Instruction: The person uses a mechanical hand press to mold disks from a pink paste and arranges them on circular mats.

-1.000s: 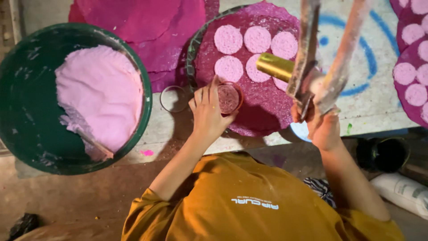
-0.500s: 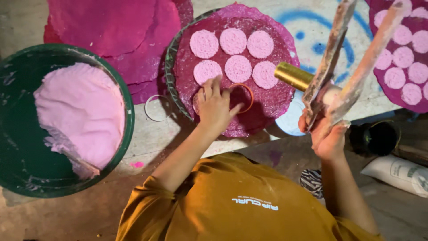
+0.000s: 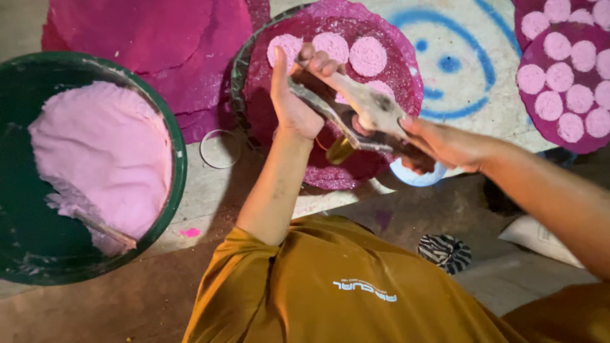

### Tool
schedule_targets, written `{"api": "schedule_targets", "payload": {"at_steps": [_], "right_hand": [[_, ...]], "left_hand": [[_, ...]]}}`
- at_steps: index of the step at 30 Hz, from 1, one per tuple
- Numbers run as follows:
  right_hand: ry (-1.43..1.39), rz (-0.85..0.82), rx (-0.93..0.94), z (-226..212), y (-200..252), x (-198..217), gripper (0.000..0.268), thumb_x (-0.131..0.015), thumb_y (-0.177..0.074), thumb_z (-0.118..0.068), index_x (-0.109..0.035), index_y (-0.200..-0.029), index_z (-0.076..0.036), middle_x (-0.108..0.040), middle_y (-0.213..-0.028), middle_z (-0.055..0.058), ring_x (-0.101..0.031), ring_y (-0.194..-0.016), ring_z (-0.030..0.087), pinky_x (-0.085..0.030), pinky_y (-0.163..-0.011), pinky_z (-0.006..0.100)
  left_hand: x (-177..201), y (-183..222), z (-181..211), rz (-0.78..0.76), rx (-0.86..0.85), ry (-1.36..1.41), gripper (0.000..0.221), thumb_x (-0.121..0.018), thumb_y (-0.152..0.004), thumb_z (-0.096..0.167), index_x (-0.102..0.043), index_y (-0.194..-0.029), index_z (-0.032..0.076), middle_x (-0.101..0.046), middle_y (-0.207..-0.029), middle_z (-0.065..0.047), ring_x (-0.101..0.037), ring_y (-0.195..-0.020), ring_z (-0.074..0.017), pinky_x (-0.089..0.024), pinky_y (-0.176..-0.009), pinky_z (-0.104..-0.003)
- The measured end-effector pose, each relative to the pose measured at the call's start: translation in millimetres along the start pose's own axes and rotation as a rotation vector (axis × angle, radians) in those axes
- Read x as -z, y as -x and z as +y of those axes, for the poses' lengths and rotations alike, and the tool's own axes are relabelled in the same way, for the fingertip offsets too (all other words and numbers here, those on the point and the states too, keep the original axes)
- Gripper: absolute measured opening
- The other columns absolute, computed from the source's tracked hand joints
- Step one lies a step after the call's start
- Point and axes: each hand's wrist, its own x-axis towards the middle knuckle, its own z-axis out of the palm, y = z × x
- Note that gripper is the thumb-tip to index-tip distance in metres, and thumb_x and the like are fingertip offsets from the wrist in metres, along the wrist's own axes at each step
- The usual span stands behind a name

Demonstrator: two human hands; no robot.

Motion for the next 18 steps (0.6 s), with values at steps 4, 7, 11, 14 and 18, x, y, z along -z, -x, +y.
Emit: {"api": "schedule_targets", "payload": {"at_steps": [4,7,11,14,18], "right_hand": [[0.515,0.232,0.019,-32.3,4.8,-8.7,0.086,-0.027,-0.097,-0.07,-0.065,-0.073,0.002,-0.062,-0.061,0.012,-0.061,-0.057,0.024,-0.051,-0.059,0.04],[0.626,0.277,0.1,-41.0,-4.2,-23.8,0.085,-0.027,-0.097,-0.072,-0.067,-0.078,0.002,-0.062,-0.062,0.013,-0.063,-0.058,0.025,-0.053,-0.06,0.041],[0.65,0.26,0.135,-38.8,-10.3,-34.3,0.081,-0.029,-0.097,-0.071,-0.067,-0.084,-0.001,-0.062,-0.062,0.015,-0.063,-0.06,0.027,-0.051,-0.061,0.044],[0.699,0.263,0.085,-38.8,-6.6,-29.5,0.08,-0.03,-0.097,-0.069,-0.067,-0.086,0.001,-0.064,-0.063,0.015,-0.066,-0.063,0.029,-0.052,-0.063,0.045],[0.835,0.353,0.025,-38.6,0.4,-18.4,0.075,-0.032,-0.098,-0.066,-0.072,-0.1,-0.003,-0.066,-0.067,0.022,-0.068,-0.066,0.035,-0.053,-0.068,0.049]], "left_hand": [[20.0,1.5,-1.0,0.104,-0.131,0.052,0.046,-0.052,-0.1,0.061,-0.052,-0.088,0.017,-0.05,-0.078,0.002,-0.052,-0.078,-0.0163,-0.045,-0.093,-0.039],[29.1,3.6,13.9,0.104,-0.183,0.026,0.044,-0.051,-0.098,0.06,-0.053,-0.086,0.017,-0.048,-0.073,0.005,-0.051,-0.072,-0.0152,-0.046,-0.084,-0.041],[36.8,12.4,20.2,0.127,-0.198,0.011,0.044,-0.052,-0.099,0.058,-0.05,-0.084,0.017,-0.045,-0.072,0.005,-0.048,-0.073,-0.0141,-0.046,-0.084,-0.039],[43.6,15.6,7.7,0.203,-0.216,0.015,0.041,-0.05,-0.099,0.055,-0.049,-0.082,0.018,-0.043,-0.069,0.005,-0.046,-0.069,-0.0139,-0.045,-0.081,-0.039],[55.0,6.2,-15.2,0.242,-0.223,0.046,0.039,-0.044,-0.1,0.052,-0.045,-0.078,0.019,-0.041,-0.066,0.006,-0.043,-0.065,-0.0131,-0.043,-0.077,-0.038]]}}
